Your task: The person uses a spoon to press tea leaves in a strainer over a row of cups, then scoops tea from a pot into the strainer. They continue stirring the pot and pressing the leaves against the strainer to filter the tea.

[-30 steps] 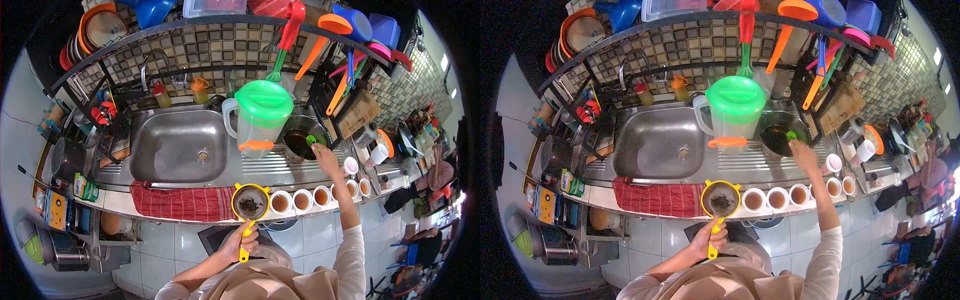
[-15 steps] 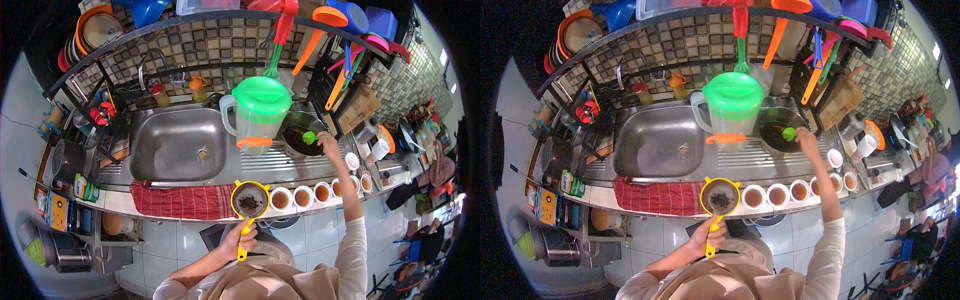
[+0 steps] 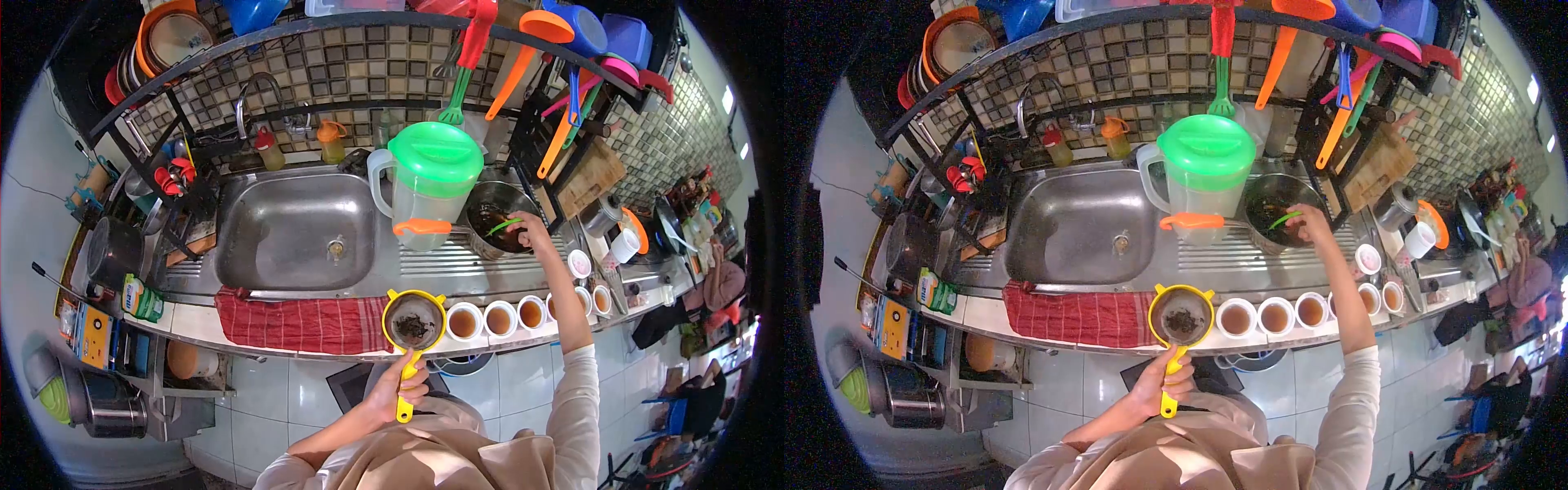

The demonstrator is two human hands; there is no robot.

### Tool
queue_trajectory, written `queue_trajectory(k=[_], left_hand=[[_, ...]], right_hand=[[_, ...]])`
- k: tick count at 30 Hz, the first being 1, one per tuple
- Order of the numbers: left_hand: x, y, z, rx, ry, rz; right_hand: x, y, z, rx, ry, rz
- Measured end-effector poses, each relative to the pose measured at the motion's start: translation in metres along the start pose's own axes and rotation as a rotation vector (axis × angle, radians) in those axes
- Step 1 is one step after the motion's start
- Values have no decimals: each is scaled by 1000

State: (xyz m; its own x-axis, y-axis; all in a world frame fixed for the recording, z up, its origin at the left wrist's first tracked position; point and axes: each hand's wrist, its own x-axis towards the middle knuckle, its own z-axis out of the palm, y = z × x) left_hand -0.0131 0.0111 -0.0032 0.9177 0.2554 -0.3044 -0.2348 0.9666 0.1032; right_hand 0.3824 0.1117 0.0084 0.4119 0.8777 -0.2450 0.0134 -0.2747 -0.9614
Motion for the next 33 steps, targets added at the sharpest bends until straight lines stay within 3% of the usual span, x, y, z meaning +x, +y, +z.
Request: queue_trajectory(k=[9, 12, 15, 17, 20, 21, 23, 24, 26, 30, 33], left_hand=[[-1, 2, 1, 16, -4, -18], [-2, 3, 1, 25, 4, -19], [-3, 4, 0, 28, 7, -23], [-3, 4, 0, 26, 5, -27], [-3, 4, -1, 29, -9, -30], [-3, 5, -2, 26, -10, -36], [-4, 5, -3, 21, -11, -42], [-3, 4, -3, 19, -16, -38], [-4, 4, -4, 18, -20, -34], [-4, 5, -2, 20, -2, -36], [-4, 4, -2, 9, -2, -33]], right_hand=[[-15, -17, -8, -3, -17, -83], [-22, -20, -6, -167, -34, -90], [-10, -4, -15, -436, 30, -216], [0, 10, -23, -688, 94, -442], [4, 20, -23, -711, 56, -514], [6, 22, -23, -710, 55, -513], [1, 13, -12, -431, 44, -99], [-3, 9, -8, -432, 44, -99], [-9, 0, -2, -128, -9, 24], [-19, -12, 4, -57, -37, 34], [-17, -10, 3, -38, 57, -35]])
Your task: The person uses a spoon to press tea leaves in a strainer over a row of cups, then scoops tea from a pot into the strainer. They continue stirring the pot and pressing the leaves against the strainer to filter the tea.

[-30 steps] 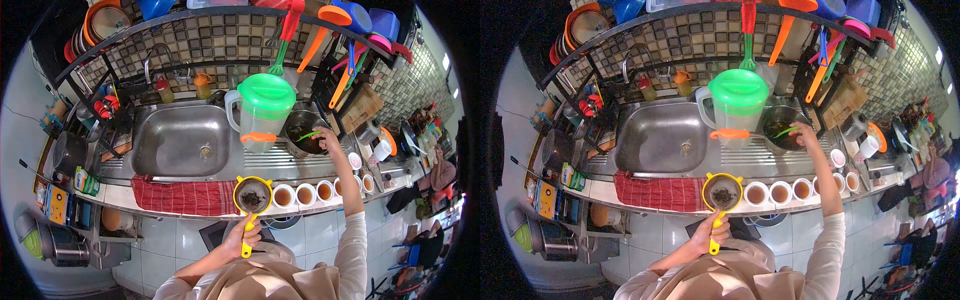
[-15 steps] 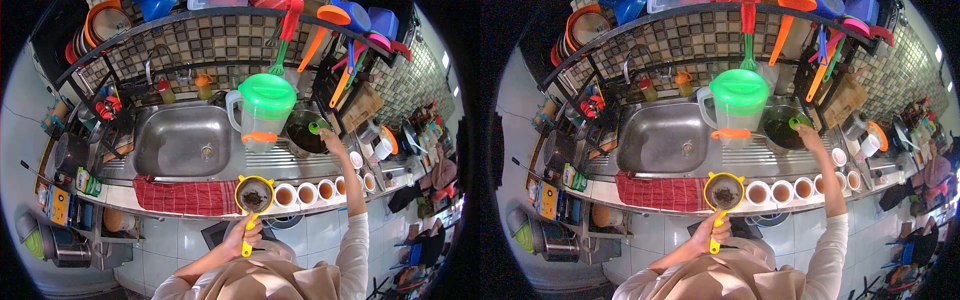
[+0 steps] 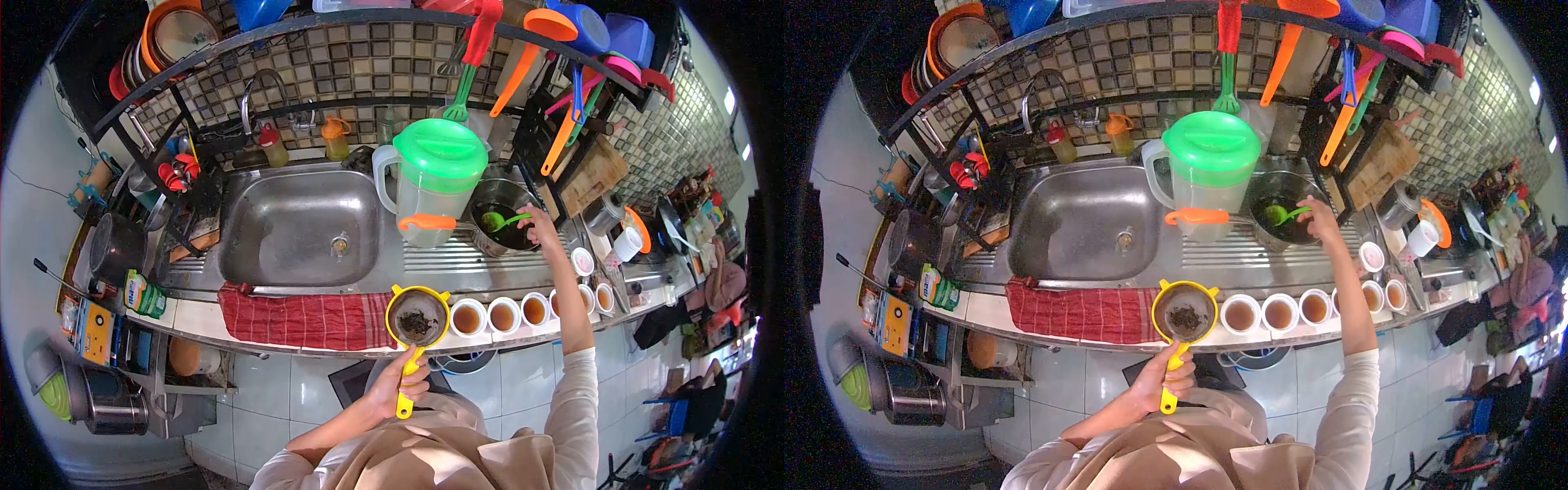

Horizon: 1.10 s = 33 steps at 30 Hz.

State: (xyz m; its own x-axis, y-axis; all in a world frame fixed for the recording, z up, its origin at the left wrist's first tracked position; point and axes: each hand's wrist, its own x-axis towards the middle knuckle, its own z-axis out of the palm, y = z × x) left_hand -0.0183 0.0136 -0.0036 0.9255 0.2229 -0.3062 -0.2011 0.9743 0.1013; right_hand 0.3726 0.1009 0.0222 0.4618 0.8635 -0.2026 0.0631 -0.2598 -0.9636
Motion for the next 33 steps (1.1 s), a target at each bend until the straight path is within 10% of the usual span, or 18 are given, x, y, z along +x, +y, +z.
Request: queue_trajectory(k=[18, 33], left_hand=[[2, -2, -3, -17, -35, 18], [2, -2, -4, -35, -25, 10]], right_hand=[[31, 34, -18, -368, -27, -343], [1, 4, -14, -57, -8, 37]])
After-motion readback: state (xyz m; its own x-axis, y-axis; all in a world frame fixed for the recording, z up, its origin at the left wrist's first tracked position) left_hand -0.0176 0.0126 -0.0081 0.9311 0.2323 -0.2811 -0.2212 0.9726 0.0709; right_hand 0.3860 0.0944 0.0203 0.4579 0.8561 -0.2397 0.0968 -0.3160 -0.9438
